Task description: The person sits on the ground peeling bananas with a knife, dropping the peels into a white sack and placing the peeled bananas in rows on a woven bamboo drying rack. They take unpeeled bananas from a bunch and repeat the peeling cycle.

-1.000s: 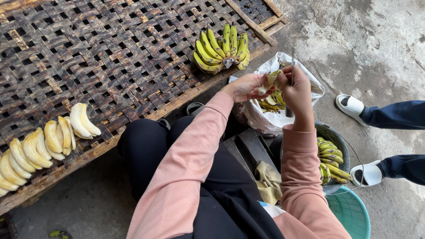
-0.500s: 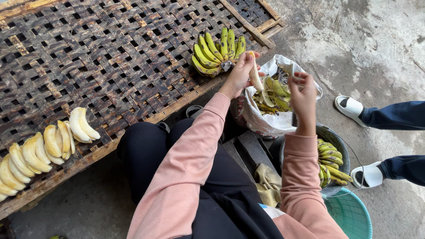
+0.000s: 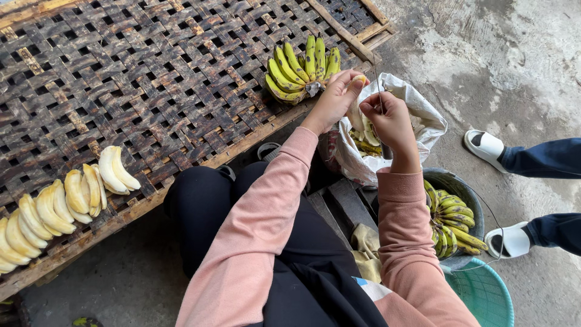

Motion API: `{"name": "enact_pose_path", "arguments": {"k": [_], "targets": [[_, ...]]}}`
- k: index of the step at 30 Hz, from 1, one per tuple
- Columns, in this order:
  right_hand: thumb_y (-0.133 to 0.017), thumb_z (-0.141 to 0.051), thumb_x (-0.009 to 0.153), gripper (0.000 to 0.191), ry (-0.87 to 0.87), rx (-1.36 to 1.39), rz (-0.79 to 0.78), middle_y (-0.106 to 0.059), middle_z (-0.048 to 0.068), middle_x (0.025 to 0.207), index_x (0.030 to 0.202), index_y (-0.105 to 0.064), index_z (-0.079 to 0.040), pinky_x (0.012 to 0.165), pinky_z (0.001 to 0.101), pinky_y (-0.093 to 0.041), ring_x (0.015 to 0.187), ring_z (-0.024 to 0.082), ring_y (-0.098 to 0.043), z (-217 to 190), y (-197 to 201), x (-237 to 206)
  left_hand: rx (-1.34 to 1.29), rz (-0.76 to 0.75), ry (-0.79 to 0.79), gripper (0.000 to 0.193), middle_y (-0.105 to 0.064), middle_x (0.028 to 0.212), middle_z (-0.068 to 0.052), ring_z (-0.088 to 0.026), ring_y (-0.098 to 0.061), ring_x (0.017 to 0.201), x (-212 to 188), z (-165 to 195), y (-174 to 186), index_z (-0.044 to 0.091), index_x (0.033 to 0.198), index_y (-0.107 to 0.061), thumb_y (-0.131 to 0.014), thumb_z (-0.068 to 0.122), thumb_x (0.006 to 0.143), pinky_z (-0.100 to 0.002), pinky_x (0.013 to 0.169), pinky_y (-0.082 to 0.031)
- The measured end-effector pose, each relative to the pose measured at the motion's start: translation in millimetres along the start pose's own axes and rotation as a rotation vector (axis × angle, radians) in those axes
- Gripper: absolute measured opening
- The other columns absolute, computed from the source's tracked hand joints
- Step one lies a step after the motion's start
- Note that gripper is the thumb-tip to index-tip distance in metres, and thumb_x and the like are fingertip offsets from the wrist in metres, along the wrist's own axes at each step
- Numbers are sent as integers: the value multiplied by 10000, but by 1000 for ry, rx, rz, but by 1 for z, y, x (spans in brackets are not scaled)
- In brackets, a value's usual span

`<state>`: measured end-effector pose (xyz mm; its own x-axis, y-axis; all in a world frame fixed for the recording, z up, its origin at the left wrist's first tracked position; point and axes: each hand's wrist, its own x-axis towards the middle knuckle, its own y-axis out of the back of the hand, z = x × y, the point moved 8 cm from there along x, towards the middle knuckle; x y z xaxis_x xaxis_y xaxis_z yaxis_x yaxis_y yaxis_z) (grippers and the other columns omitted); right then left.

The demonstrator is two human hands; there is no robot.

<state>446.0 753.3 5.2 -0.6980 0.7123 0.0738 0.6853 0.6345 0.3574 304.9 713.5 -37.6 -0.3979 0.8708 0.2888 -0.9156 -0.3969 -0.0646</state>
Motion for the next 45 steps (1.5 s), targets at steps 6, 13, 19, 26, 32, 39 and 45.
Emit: {"name": "enact_pose_path", "arguments": {"k": [6,13,19,26,32,39,45], "targets": [[-721,-105,990,102,24,13,60,-585,-52,811,1011,-662,-24,572,204,-394,668,15,-482,-3,1,-3,-389,-27,55,365,-567,1270,-98,-161,-602,1199,7,-16,-6,69,1178,-659,-619,399,1027,-322,1056,-506],[-756,-80,967,127,142,-194,116,-593,27,878,944,-660,0,657,253,-447,730,69,-523,-20,-3,1,-187,67,-12,373,-537,1265,-77,-142,-611,1148,4,-7,2,44,1169,-685,-603,385,1043,-307,1031,-523],[-739,-103,999,136,116,-138,74,-589,-13,799,984,-650,-2,592,244,-416,667,59,-508,-24,8,-15,-208,204,79,349,-590,1219,-70,-126,-621,1079,6,-19,24,48,1165,-687,-586,363,1055,-296,998,-534],[-695,-157,1028,133,-181,-128,115,-567,-8,726,1063,-673,-31,477,265,-382,550,72,-497,56,57,-26,-436,191,188,303,-644,1209,-48,-131,-609,1008,6,-12,41,87,1204,-610,-518,338,1063,-326,812,-613],[-768,-78,947,273,367,-716,165,-619,65,974,1204,-720,-1,648,262,-477,765,100,-570,49,62,-25,-897,-308,369,349,-643,1361,-211,-166,-733,924,-13,15,16,105,1231,-550,-403,402,1120,-254,661,-600],[-719,-124,1015,257,-16,383,52,-584,-39,844,1236,-642,-18,460,210,-368,560,21,-498,10,38,-30,-985,-497,429,370,-658,1378,-251,-127,-732,886,-27,28,-14,117,1195,-539,-417,454,1104,-186,564,-554],[-700,-126,1031,127,-57,213,52,-569,-40,711,1050,-643,-14,430,215,-332,499,26,-468,-16,34,-22,-636,-473,468,390,-682,1296,-196,-115,-706,835,-31,24,-14,121,1214,-578,-543,466,1033,-214,532,-571]]}}
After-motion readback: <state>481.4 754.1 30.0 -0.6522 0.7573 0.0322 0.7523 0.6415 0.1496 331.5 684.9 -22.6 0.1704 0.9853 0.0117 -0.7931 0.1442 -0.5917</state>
